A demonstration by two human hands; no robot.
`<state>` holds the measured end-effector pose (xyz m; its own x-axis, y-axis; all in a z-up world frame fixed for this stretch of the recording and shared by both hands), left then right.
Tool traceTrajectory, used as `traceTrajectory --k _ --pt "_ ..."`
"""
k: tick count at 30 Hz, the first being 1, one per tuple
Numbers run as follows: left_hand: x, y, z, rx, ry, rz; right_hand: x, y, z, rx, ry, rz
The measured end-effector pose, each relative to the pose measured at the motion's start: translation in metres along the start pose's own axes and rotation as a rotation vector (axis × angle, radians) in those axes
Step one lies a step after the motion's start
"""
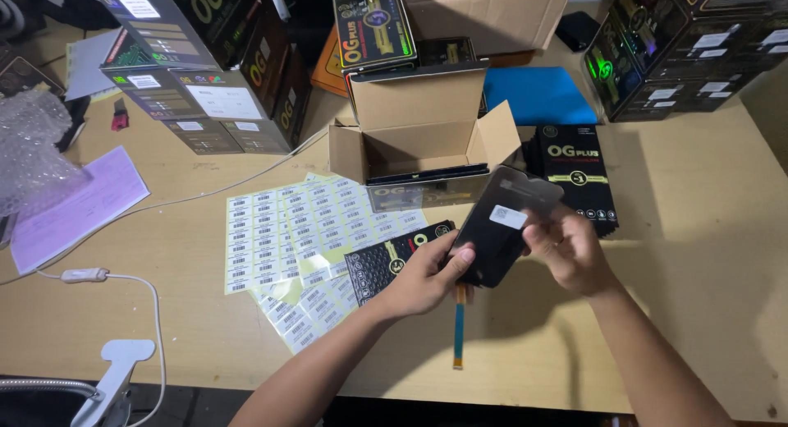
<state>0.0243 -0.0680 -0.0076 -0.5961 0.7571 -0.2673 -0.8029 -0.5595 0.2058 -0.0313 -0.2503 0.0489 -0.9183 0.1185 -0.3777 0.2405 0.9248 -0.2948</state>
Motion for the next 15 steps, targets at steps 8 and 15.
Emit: traceTrajectory --k 8,15 --pt "0.004 0.008 0.049 0.081 0.067 0.129 0.005 0.029 -0.035 0.427 -0.254 -0.116" --pt "0.008 0.015 0.049 0.095 0.061 0.110 0.010 0.031 -0.030 0.350 -0.299 -0.026"
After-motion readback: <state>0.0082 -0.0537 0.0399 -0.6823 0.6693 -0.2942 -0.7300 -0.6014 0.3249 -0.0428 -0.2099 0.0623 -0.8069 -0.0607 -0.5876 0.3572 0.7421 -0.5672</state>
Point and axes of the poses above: each hand's wrist, its own x-axis away from the middle knuckle, its own y-axis out of the palm, z = x × y, the point moved 7 cm from there along -x, towards the middle knuckle, and after that the axes turned 8 degrees about x, right-handed, at the moved point
